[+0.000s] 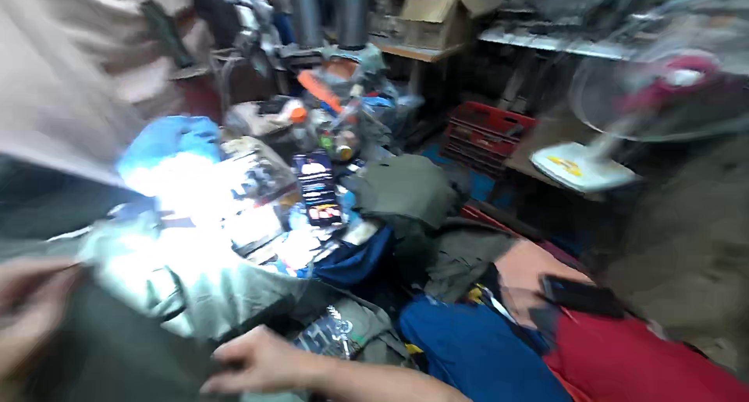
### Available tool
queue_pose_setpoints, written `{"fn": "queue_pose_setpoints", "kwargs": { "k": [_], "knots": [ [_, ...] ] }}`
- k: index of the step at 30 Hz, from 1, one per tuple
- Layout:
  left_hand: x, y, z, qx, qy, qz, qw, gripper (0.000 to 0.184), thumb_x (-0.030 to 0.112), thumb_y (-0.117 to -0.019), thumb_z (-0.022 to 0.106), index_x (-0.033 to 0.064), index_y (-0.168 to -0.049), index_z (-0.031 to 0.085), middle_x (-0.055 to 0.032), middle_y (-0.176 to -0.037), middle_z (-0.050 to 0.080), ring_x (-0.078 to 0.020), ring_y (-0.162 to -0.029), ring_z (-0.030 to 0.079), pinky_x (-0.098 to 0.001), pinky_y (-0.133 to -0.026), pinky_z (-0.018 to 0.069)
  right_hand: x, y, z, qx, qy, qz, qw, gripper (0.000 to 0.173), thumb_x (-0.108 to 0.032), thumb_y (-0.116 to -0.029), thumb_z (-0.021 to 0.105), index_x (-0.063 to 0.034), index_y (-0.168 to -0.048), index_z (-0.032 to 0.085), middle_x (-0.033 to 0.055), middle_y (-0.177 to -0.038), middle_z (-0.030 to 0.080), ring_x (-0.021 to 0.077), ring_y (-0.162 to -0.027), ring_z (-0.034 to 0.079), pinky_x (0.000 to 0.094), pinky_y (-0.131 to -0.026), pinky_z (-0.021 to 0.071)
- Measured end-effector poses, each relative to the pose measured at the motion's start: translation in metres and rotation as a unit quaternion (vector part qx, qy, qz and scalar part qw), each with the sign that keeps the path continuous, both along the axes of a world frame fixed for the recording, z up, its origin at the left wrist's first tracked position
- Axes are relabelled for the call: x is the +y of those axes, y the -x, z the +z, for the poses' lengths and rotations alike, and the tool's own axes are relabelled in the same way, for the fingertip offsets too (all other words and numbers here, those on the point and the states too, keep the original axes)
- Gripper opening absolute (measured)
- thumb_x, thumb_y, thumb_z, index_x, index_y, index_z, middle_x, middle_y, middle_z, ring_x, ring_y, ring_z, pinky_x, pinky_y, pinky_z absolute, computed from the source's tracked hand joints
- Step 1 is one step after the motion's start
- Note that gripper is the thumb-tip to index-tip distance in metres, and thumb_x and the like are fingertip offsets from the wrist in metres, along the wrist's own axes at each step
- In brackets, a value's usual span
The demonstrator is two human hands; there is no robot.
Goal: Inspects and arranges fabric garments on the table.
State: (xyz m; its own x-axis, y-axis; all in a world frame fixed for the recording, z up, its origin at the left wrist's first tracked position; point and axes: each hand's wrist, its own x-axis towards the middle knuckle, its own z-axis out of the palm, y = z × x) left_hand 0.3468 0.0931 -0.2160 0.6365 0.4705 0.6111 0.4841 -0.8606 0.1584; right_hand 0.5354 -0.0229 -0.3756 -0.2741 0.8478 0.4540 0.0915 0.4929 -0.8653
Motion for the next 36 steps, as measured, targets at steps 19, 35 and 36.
{"fn": "queue_pose_setpoints", "kwargs": {
  "k": [19,35,36],
  "knots": [
    [0.094,-0.033,-0.129,0.057,0.2,0.113,0.972,0.038,0.022,-0.1067,0.052,-0.0097,-0.127,0.058,-0.0356,-0.125,0.06,-0.0528,-0.117,0.058,-0.0694,-0.1,0.0418,-0.148,-0.216,-0.132,-0.343,0.701,-0.127,0.612,0.045,-0.033,-0.1081,0.049,0.0084,-0.118,0.063,0.0234,-0.1,0.068,0.0319,-0.083,0.07,0.0502,-0.08,0.0576],
    [0.093,-0.039,-0.129,0.037,0.181,0.089,0.979,0.034,0.02,-0.1064,0.054,-0.0097,-0.121,0.062,-0.0331,-0.12,0.063,-0.0495,-0.114,0.061,-0.0672,-0.1,0.0432,-0.137,-0.182,-0.208,-0.156,0.759,-0.237,0.586,0.049,-0.033,-0.1054,0.054,-0.0032,-0.144,0.05,0.023,-0.133,0.057,0.0322,-0.115,0.06,0.0524,-0.094,0.049],
    [0.094,-0.039,-0.13,0.035,0.184,0.092,0.978,0.033,0.019,-0.1066,0.054,-0.0102,-0.12,0.062,-0.0335,-0.119,0.063,-0.05,-0.114,0.061,-0.0678,-0.099,0.0431,-0.136,-0.185,-0.204,-0.155,0.745,-0.245,0.601,0.045,-0.028,-0.1043,0.055,-0.0033,-0.142,0.049,0.0195,-0.121,0.059,0.0274,-0.099,0.061,0.0465,-0.084,0.0516]
  ]
}}
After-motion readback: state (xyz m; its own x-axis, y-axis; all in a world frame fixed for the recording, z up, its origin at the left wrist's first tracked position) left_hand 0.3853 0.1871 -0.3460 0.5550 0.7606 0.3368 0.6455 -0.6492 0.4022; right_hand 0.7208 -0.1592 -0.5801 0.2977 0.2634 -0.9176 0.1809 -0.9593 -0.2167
